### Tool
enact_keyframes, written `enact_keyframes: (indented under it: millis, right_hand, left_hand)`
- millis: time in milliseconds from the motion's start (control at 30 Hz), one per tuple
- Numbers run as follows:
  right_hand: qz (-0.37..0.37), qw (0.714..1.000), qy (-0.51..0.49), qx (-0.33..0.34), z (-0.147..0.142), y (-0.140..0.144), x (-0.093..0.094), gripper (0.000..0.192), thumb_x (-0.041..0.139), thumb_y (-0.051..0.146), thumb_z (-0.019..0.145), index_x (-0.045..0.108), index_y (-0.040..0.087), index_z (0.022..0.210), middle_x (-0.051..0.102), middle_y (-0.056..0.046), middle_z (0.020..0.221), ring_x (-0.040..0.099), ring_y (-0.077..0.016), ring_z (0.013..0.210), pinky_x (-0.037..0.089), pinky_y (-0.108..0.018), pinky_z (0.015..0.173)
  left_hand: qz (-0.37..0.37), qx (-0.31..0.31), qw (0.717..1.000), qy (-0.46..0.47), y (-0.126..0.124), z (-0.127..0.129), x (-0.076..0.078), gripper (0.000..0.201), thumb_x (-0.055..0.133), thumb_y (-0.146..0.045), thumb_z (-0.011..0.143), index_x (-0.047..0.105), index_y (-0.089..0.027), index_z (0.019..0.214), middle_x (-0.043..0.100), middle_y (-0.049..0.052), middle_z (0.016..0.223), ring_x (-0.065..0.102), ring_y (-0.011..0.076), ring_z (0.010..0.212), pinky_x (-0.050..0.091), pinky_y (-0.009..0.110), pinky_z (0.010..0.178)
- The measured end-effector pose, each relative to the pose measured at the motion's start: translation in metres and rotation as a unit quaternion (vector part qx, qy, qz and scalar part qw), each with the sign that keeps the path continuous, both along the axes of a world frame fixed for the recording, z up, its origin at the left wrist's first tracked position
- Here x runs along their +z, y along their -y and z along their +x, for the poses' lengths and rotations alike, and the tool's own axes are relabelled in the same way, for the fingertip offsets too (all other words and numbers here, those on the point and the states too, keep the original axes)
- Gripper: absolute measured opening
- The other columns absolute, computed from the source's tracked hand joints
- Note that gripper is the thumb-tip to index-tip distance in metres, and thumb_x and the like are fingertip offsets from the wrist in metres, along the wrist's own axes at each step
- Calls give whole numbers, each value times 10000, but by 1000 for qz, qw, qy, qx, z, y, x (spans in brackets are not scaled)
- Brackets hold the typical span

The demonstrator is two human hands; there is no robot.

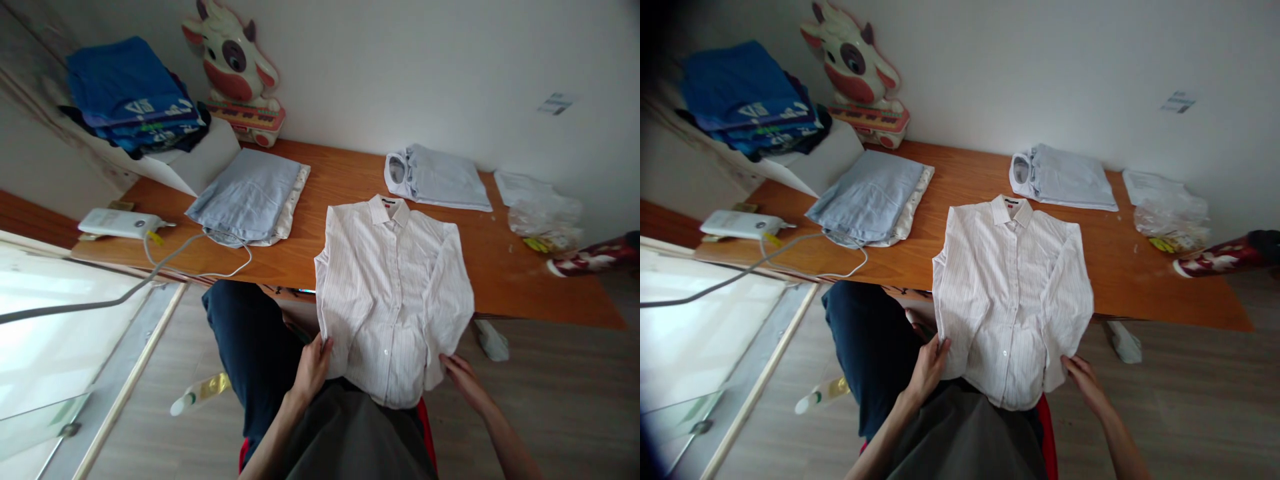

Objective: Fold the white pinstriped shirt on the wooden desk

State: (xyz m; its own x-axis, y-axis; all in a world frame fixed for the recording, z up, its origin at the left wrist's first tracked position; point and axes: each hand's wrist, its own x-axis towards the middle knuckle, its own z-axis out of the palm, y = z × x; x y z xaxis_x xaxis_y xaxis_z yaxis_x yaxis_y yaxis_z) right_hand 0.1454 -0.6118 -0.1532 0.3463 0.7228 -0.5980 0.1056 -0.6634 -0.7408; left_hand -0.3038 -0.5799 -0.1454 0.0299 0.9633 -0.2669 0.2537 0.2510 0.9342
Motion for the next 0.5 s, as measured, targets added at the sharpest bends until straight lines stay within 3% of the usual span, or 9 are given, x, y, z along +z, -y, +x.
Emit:
enact_keyframes:
  millis: [267, 400, 500]
  right_hand:
    - [18, 998, 61, 22, -3, 5, -24, 315, 812, 630, 607, 795, 331, 708, 833, -13, 845, 777, -403, 935, 617, -503, 887]
    - [46, 996, 78, 13, -3, 3, -15, 427, 832, 617, 599, 817, 316, 900, 847, -43, 1019, 750, -427, 1099, 566, -534, 1060]
    - [129, 978, 157, -55, 6, -1, 7, 466, 770, 632, 697, 773, 334, 1055, 822, -56, 1147, 733, -393, 1163, 550, -525, 1100]
  left_hand:
    - [-3, 85, 996, 9, 0, -1, -33, 449, 516, -612, 1040, 620, -184, 950, 602, -6, 771, 517, 150, 688, 432, 260, 658]
    - [9, 87, 996, 25, -4, -6, -40, 497, 487, -618, 1046, 680, -165, 986, 682, 45, 843, 599, 192, 774, 509, 304, 745]
    - [0, 85, 996, 24, -10, -11, -42, 489, 546, -640, 1018, 694, -175, 1022, 710, 53, 878, 640, 216, 805, 532, 314, 758]
